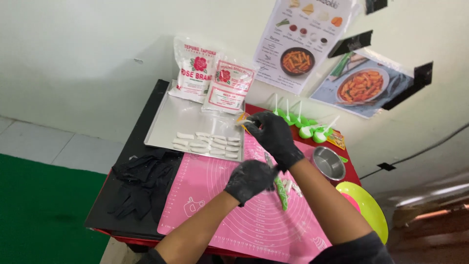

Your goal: Cutting long strips of dough into small rice cake pieces and arranging them on a tray.

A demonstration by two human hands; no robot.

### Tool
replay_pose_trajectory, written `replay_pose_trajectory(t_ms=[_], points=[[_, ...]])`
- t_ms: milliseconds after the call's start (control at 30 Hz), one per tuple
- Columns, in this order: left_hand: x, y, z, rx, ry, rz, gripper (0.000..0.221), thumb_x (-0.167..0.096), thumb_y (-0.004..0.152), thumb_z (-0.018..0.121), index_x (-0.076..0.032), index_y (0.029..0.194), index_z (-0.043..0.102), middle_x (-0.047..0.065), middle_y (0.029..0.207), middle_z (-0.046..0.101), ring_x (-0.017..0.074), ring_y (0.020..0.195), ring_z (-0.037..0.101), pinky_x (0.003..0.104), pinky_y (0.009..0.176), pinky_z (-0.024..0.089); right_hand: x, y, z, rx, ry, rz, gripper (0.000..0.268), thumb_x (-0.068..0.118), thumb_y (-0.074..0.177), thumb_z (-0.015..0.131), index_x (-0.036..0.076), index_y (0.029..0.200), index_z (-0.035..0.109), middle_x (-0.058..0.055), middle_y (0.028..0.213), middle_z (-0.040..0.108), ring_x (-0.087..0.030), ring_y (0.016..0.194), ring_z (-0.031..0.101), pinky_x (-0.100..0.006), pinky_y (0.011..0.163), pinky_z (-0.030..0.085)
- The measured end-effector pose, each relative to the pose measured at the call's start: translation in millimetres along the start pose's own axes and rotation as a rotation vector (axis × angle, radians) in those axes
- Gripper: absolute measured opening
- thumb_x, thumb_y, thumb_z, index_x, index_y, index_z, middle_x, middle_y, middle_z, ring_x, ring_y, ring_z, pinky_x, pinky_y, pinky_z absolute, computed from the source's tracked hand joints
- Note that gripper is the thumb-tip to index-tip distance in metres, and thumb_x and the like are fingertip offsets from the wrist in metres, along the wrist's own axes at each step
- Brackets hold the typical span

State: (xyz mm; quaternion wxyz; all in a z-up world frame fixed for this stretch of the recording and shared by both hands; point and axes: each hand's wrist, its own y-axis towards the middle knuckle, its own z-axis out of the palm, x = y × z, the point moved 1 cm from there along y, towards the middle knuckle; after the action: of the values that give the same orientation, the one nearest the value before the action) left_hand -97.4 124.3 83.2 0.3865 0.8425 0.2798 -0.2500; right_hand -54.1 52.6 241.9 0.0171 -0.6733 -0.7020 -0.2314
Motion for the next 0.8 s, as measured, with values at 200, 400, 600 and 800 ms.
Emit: replay_pose_trajectory(t_ms=[200, 400, 600, 800], points=[[148.8, 31.1, -99.7, -0.544, 0.449, 0.117, 0.021, -0.020, 0.098, 0.063, -0.012, 0.113, 0.073, 0.011, 0.097, 0.076, 0.0277, 0.098, 0.073, 0.044, 0.090, 0.058, -5.5, 56.7, 87.4, 0.063, 0.138, -0.145, 0.024, 0.043, 0.084, 0.077, 0.028, 0.103, 0.077, 0.002, 0.083, 0.073, -0.023, 0.088, 0.073, -0.040, 0.081, 0.058], [99.4, 4.6, -256.8, -1.049, -0.163, -0.294, 0.043, -0.025, 0.113, 0.044, -0.015, 0.089, 0.079, 0.007, 0.076, 0.076, 0.0224, 0.085, 0.076, 0.030, 0.087, 0.056, 31.4, 65.4, 124.2, 0.147, 0.137, -0.132, 0.023, 0.035, 0.087, 0.074, 0.020, 0.104, 0.078, -0.008, 0.085, 0.073, -0.034, 0.095, 0.072, -0.046, 0.085, 0.057], [132.4, -1.5, -243.8, -1.114, -0.274, -0.353, 0.044, -0.025, 0.112, 0.043, -0.014, 0.091, 0.080, 0.005, 0.074, 0.078, 0.0122, 0.073, 0.076, 0.019, 0.074, 0.058, 36.3, 78.9, 130.2, 0.176, 0.070, -0.114, 0.024, 0.041, 0.089, 0.072, 0.023, 0.105, 0.078, -0.007, 0.087, 0.073, -0.032, 0.097, 0.072, -0.046, 0.086, 0.057], [146.6, -8.5, -239.7, -0.905, -0.668, -0.466, 0.056, -0.042, 0.107, 0.037, -0.006, 0.104, 0.079, 0.012, 0.091, 0.080, 0.0180, 0.081, 0.078, 0.022, 0.075, 0.058, 20.8, 82.2, 142.1, 0.170, 0.008, -0.086, 0.024, 0.042, 0.090, 0.070, 0.024, 0.106, 0.077, -0.005, 0.089, 0.072, -0.032, 0.098, 0.071, -0.047, 0.088, 0.057]])
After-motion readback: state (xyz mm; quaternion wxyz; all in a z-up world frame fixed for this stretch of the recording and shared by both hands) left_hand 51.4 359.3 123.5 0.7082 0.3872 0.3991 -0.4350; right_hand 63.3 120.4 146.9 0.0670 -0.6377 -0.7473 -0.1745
